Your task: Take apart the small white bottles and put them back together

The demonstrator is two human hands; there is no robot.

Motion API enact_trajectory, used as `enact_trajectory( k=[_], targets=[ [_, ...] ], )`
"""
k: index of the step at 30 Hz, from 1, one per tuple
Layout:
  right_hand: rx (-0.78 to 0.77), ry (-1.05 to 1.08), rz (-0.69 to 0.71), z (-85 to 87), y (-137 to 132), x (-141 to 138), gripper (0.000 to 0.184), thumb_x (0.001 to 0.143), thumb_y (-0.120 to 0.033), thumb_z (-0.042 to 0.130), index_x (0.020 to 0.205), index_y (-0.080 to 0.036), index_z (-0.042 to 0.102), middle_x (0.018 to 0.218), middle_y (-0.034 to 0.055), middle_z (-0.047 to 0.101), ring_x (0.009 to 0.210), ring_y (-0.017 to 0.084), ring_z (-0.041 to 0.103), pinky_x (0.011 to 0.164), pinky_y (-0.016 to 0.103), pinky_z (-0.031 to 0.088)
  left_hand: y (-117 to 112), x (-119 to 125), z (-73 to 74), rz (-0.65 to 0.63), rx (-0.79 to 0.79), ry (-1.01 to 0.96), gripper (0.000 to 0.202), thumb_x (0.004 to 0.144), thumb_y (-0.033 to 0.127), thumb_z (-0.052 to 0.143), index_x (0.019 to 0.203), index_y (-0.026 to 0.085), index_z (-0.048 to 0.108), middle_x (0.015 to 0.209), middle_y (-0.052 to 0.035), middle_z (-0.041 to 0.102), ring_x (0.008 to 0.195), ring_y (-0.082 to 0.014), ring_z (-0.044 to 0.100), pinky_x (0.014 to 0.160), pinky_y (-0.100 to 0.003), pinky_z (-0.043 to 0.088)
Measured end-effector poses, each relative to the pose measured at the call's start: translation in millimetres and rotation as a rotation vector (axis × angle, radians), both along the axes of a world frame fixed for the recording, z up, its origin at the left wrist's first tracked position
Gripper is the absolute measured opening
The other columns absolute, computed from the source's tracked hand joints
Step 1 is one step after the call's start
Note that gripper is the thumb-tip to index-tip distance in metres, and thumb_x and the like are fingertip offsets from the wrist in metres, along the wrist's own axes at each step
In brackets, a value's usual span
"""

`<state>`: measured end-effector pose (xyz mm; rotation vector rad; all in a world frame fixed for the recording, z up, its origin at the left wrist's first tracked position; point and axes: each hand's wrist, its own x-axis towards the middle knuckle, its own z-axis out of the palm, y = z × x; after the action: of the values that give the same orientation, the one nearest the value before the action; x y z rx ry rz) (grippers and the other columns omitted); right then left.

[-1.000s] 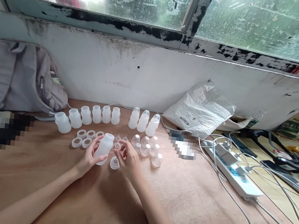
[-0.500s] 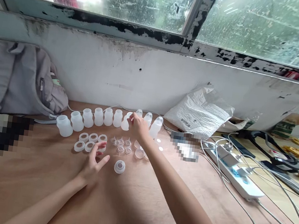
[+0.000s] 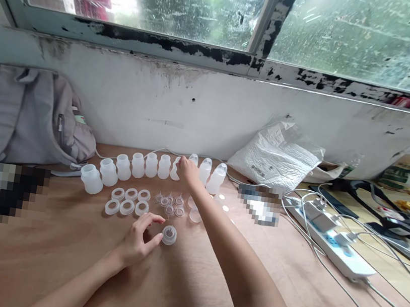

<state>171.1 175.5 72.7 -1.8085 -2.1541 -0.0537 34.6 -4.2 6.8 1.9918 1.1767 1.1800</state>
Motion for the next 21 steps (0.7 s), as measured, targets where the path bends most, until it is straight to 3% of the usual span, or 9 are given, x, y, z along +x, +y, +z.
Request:
enact_trajectory(
  k=[7,11,17,21],
  targets=[
    [-0.018,0.024,0.001,0.0,1.8,1.2,0.025,0.084,-0.024,0.038,0.106,-0.017,0.048,0.092,0.0091,0.061,0.08,0.021,0.055,0.058,0.027,0.034,-1.4,0.3,2.8,-0.022,0.016,0.025,0.021,0.071,0.017,0.053,0.092,0.019,0.054,0.09,-0.0034,0.058,0.087,-0.0177,0.05,0.079,-0.031,0.04],
    [0.02,0.035,0.027,1.6,-21.0,-0.8,0.031,0.085,-0.025,0.037,0.114,-0.017,0.042,0.091,0.0078,0.061,0.076,0.019,0.055,0.057,0.026,0.033,-2.6,1.2,2.6,-0.045,0.017,0.063,0.012,0.072,0.018,0.052,0.084,0.019,0.055,0.085,-0.0032,0.057,0.083,-0.0172,0.05,0.076,-0.031,0.041],
    [0.116,-0.185,0.257,-12.9,-77.9,-7.3,0.021,0.084,-0.023,0.038,0.081,-0.018,0.059,0.083,0.0064,0.059,0.08,0.018,0.05,0.065,0.027,0.031,-2.5,3.0,-0.1,-0.037,0.053,0.121,0.006,0.073,0.017,0.052,0.076,0.019,0.056,0.08,-0.0028,0.058,0.079,-0.0167,0.05,0.073,-0.03,0.041],
    [0.075,-0.299,0.328,-24.6,-91.8,-8.5,0.016,0.079,-0.021,0.047,0.075,-0.016,0.061,0.083,0.0086,0.058,0.083,0.021,0.048,0.069,0.031,0.029,-3.5,1.1,0.2,-0.002,0.087,0.184,0.007,0.075,0.017,0.048,0.074,0.019,0.056,0.077,-0.003,0.057,0.076,-0.0169,0.049,0.072,-0.031,0.041]
  ],
)
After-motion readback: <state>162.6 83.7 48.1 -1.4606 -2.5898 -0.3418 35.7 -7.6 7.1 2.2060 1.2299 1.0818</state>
